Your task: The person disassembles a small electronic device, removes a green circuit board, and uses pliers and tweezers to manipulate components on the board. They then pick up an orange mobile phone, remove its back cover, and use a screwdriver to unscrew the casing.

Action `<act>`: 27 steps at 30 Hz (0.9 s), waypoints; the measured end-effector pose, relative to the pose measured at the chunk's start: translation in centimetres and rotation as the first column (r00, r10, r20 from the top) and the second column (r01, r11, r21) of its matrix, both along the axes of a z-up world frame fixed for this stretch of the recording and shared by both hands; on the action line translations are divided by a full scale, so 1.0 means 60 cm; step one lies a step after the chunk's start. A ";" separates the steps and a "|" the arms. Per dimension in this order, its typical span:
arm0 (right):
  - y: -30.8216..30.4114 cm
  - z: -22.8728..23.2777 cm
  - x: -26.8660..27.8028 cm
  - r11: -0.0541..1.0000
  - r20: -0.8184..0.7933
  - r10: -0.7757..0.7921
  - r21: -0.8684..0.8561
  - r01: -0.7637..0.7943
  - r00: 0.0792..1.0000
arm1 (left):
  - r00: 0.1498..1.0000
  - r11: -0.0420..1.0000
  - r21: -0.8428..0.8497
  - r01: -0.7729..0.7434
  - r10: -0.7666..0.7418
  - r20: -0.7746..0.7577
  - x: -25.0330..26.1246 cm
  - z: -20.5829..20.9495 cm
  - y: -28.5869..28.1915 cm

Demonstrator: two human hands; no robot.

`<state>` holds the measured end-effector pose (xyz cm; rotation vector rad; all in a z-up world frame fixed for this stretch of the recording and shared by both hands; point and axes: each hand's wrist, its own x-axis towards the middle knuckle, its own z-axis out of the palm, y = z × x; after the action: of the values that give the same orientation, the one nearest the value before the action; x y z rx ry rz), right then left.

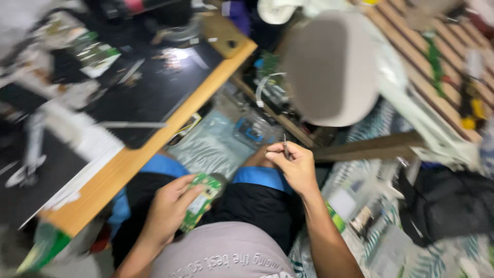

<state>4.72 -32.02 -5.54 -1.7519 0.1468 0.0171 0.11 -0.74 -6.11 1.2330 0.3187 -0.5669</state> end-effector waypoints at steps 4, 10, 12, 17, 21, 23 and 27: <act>0.066 0.004 0.057 0.928 0.138 0.235 -0.327 -0.179 0.962 | 1.000 0.999 -0.035 -0.014 0.014 0.013 0.002 0.010 -0.004; 0.196 0.026 0.205 0.819 0.412 0.452 -0.543 -0.185 0.791 | 0.993 0.996 -0.019 -0.090 0.091 0.069 0.000 0.028 0.016; 0.228 0.028 0.260 0.826 0.494 0.464 -0.541 -0.158 0.735 | 0.983 0.992 0.045 -0.117 0.109 0.150 0.002 0.038 0.027; 0.276 0.013 0.357 0.826 0.639 0.416 -0.563 0.025 0.647 | 0.919 0.939 0.242 -0.244 0.144 0.367 0.007 0.050 0.059; 0.277 0.024 0.365 0.811 0.594 0.422 -0.585 0.008 0.685 | 0.913 0.971 0.016 -0.240 0.220 0.344 0.016 0.057 0.075; 0.269 0.030 0.347 0.826 0.578 0.391 -0.564 0.005 0.717 | 0.909 0.971 -0.031 -0.237 0.233 0.347 0.020 0.059 0.077; 0.239 0.032 0.262 0.856 0.550 0.369 -0.515 -0.044 0.749 | 0.906 0.967 -0.073 -0.245 0.255 0.338 0.028 0.058 0.078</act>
<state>20.42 -17.67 -3.62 -2.1589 -0.6078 -0.4863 1.82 3.93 -2.65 1.2157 0.1669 -0.1266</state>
